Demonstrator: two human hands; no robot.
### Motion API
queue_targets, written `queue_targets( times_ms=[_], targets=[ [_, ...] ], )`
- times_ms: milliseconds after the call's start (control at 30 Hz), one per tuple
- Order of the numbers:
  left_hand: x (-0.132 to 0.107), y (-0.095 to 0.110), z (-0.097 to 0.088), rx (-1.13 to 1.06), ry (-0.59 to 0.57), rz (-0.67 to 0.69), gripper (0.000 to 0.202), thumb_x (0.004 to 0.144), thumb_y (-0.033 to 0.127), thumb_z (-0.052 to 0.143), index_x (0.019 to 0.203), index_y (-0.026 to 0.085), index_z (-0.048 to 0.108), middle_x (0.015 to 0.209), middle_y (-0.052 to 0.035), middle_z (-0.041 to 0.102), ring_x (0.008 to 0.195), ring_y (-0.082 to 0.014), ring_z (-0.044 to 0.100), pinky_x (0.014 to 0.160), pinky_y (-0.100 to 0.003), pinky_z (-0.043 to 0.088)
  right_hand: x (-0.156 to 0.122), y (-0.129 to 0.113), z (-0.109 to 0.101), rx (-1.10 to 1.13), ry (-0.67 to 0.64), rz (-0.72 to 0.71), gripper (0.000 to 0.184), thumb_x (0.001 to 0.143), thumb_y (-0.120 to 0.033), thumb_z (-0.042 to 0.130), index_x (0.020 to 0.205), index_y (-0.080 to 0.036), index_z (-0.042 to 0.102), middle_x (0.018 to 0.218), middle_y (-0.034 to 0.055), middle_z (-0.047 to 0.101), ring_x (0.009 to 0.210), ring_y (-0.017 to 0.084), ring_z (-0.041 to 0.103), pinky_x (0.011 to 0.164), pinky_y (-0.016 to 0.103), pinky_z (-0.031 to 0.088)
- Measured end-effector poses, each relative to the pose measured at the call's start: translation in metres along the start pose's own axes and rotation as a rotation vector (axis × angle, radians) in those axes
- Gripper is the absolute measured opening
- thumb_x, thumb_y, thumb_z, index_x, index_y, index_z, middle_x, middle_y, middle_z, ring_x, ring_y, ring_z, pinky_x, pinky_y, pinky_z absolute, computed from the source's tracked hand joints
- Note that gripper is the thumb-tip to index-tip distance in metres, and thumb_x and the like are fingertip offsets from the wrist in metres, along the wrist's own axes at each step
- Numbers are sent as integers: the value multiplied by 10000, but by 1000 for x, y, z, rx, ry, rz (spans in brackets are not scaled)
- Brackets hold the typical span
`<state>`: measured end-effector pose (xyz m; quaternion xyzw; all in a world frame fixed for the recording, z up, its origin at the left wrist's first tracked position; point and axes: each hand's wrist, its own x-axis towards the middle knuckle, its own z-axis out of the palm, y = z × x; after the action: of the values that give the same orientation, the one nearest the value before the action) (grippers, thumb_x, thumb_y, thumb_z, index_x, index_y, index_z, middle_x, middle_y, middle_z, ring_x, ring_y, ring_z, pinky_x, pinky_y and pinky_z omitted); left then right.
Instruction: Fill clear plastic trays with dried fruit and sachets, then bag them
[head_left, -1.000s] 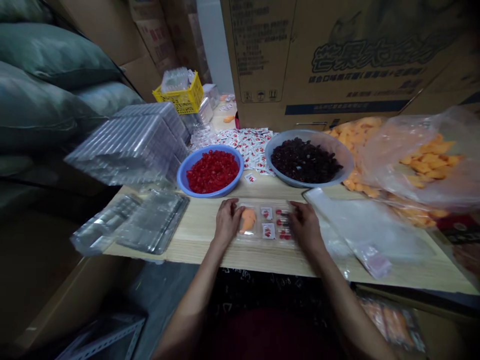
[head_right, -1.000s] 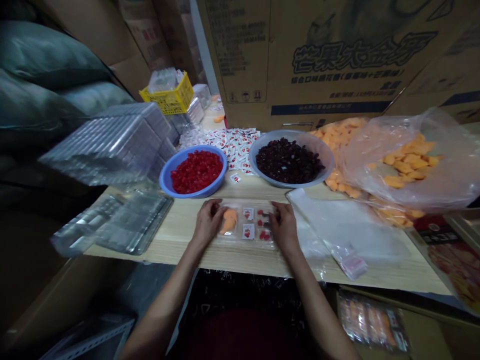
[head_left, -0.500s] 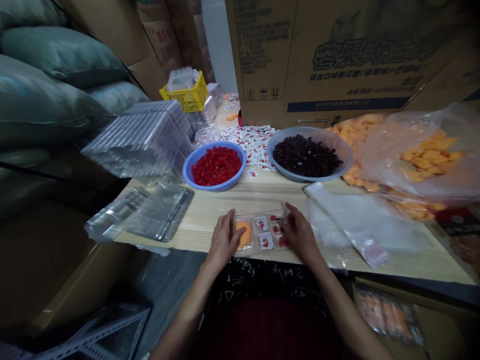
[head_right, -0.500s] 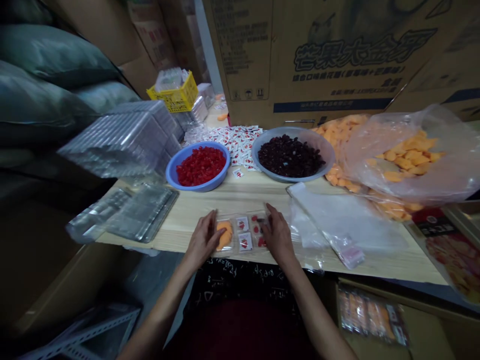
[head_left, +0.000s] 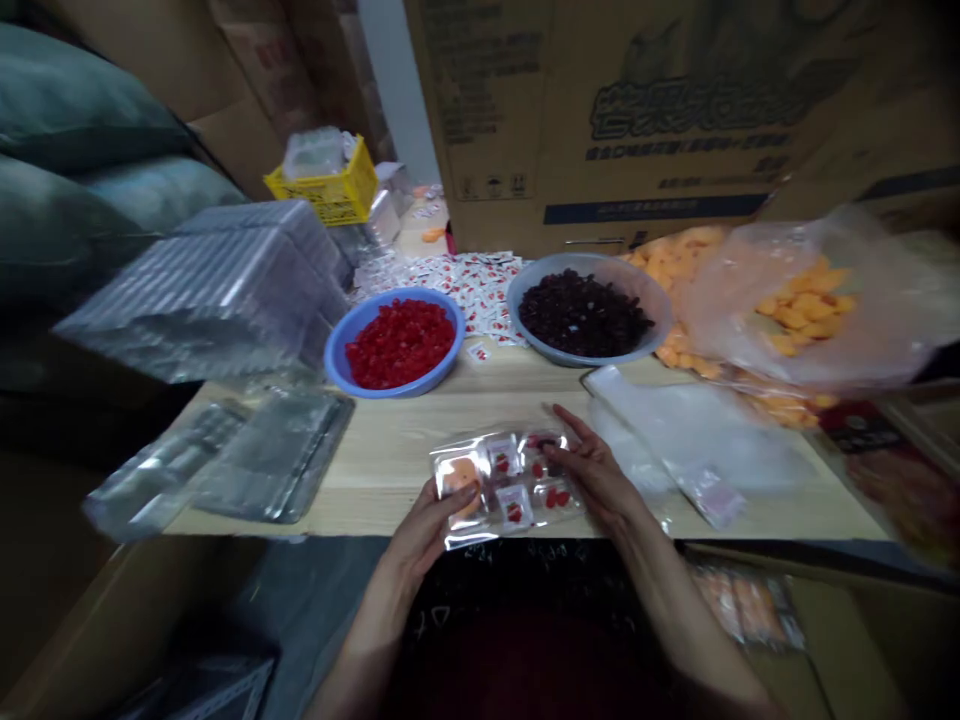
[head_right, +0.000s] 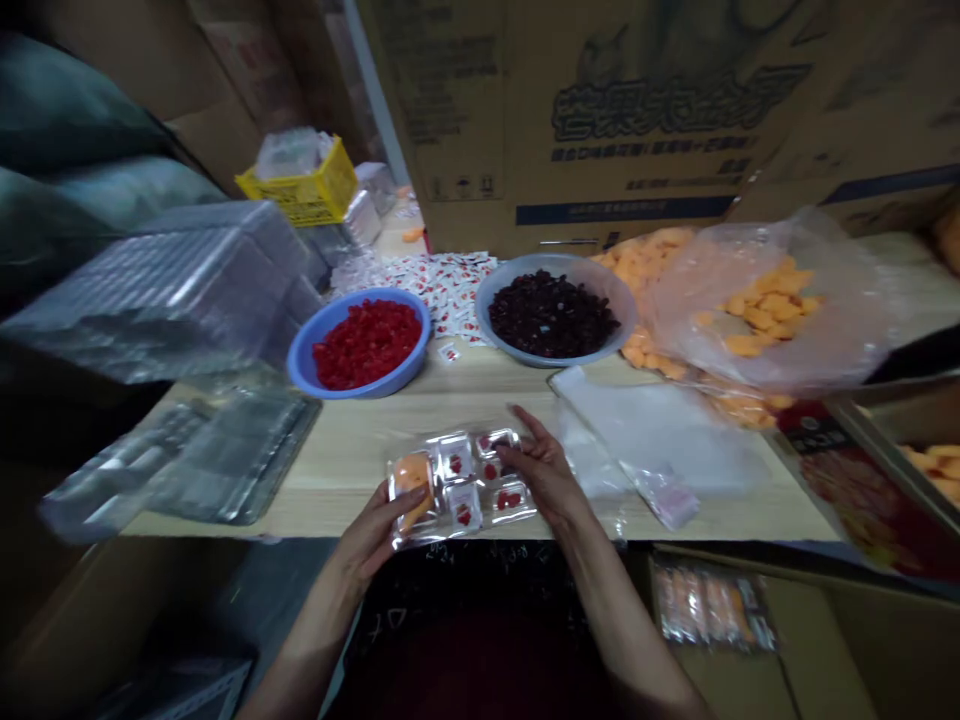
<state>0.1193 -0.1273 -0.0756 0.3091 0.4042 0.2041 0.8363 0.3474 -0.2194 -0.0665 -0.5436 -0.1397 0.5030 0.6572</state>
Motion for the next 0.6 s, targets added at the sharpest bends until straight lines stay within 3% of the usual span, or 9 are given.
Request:
queue_targets(
  times_ms=[133,333,433,533,600],
  targets=[
    [1,-5,3,-39,-9,-97,405,728,186,828,1111,158,700,1016,-76,770,839,-174,741,793,-258,596,7,-5,-9,-44,-69,39,856,597,-328,901,1368,-185,559,862,52,783,716,211,731,702,325,560],
    [5,-6,14,-74,79,-57,485,755,122,787,1217,154,645,1044,-86,766,864,-184,748,822,-302,628,17,1,-31,-143,-109,6,729,604,-344,897,1257,-162,631,798,30,773,686,173,712,667,277,534],
    [3,-6,17,-115,88,-55,462,763,86,762,1204,140,635,1034,-89,765,863,-188,751,822,-306,632,13,5,-33,-168,-149,9,667,634,-357,880,1233,-180,646,867,30,772,753,164,714,721,281,536],
    [2,-6,16,-172,142,-5,424,785,55,723,1189,138,626,1039,-90,765,915,-204,751,879,-339,623,3,6,-39,-239,-136,-97,552,695,-376,836,1186,-185,671,989,51,758,863,167,704,811,306,534],
    [3,-5,14,-211,190,35,412,804,26,682,1196,138,619,1038,-91,765,926,-211,752,889,-356,621,-7,2,-50,-354,-60,-202,495,758,-401,784,1182,-173,672,1043,77,740,924,185,688,846,332,530]
  ],
)
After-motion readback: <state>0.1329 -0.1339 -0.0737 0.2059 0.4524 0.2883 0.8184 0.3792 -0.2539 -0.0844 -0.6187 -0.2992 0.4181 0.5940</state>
